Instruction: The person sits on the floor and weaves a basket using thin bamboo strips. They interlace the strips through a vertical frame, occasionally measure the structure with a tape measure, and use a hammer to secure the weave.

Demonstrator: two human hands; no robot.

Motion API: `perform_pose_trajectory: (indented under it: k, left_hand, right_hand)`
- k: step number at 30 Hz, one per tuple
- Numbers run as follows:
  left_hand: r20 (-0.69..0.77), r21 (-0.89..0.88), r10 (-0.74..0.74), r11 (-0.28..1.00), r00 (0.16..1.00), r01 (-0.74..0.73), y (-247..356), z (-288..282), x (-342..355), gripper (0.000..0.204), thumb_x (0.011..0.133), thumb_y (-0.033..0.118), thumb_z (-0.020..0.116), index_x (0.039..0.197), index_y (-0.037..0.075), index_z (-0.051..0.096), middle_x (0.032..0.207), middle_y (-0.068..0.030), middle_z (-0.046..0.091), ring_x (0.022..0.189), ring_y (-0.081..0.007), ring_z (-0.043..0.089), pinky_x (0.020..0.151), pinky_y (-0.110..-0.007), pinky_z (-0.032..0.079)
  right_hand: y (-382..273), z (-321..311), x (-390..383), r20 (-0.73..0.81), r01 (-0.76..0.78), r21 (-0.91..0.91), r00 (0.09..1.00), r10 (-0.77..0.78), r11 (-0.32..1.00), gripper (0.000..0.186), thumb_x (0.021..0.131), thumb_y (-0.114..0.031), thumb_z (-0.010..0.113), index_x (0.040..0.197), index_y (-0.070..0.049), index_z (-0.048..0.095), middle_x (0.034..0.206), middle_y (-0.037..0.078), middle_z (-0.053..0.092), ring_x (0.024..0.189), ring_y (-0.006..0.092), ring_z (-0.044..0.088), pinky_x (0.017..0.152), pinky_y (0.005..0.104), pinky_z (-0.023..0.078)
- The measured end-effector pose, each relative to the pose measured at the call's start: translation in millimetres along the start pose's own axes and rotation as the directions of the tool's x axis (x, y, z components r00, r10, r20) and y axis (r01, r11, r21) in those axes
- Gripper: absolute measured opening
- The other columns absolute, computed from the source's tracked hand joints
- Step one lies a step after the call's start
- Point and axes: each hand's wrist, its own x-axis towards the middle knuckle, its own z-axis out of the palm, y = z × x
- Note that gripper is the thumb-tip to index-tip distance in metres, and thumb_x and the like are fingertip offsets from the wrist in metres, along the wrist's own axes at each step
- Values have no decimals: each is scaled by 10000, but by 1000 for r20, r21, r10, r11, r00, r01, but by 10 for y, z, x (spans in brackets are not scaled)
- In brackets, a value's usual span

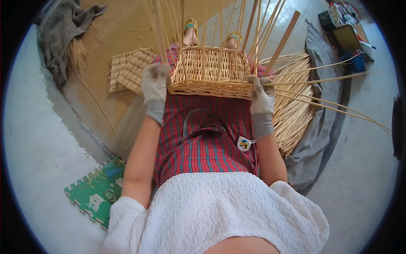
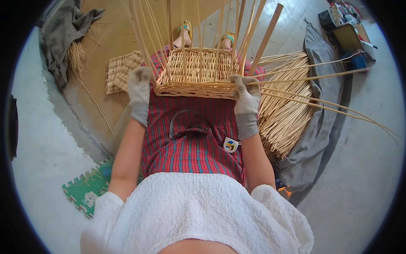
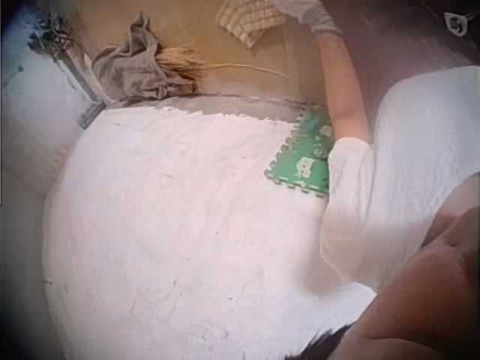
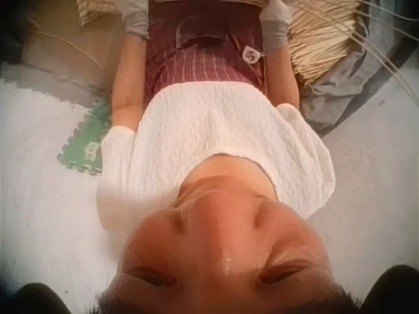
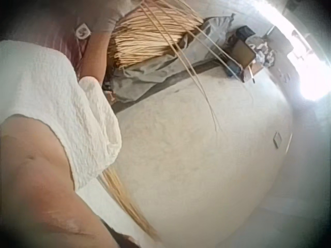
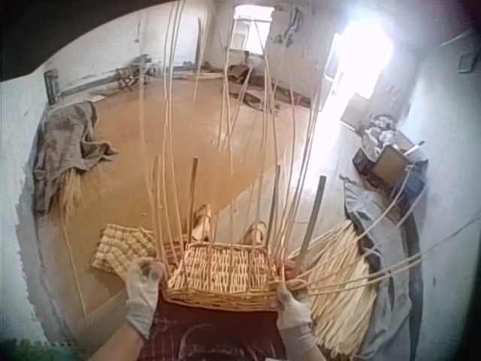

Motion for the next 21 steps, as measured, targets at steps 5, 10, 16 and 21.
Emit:
perform_pose_trajectory:
  k: [5,10,16,21]
  left_hand:
    - [475,497,-158,860,866,-115,106,490,-375,495,1088,468,493,1226,16,638,686,-112,675,577,-239,680,579,-359,567]
    - [718,333,-508,851,475,407,264,486,-198,527,1083,480,512,1251,-6,629,992,-186,730,752,-255,753,574,-338,624]
    - [716,222,-406,903,568,367,92,531,-331,270,1044,275,650,1115,14,656,870,-69,710,671,-137,702,580,-304,611]
    - [567,255,-401,916,720,310,149,613,-559,344,1066,373,592,1049,39,672,703,-55,684,588,-144,707,553,-303,569]
  right_hand:
    - [68,150,-62,-2,-47,82,999,48,996,138,1000,-90,693,1076,-111,579,1043,133,759,873,177,745,550,235,579]
    - [-67,13,27,145,63,-233,989,-30,970,103,1027,-68,639,1089,-80,558,1030,150,759,879,163,741,604,243,588]
    - [-179,68,262,380,218,-385,923,-61,897,140,1013,9,594,1131,-58,563,1124,154,741,1041,210,733,855,343,604]
    - [-278,1477,903,727,810,-551,584,-361,202,573,952,-34,660,1496,-159,529,1401,175,600,1156,228,660,1014,325,522]
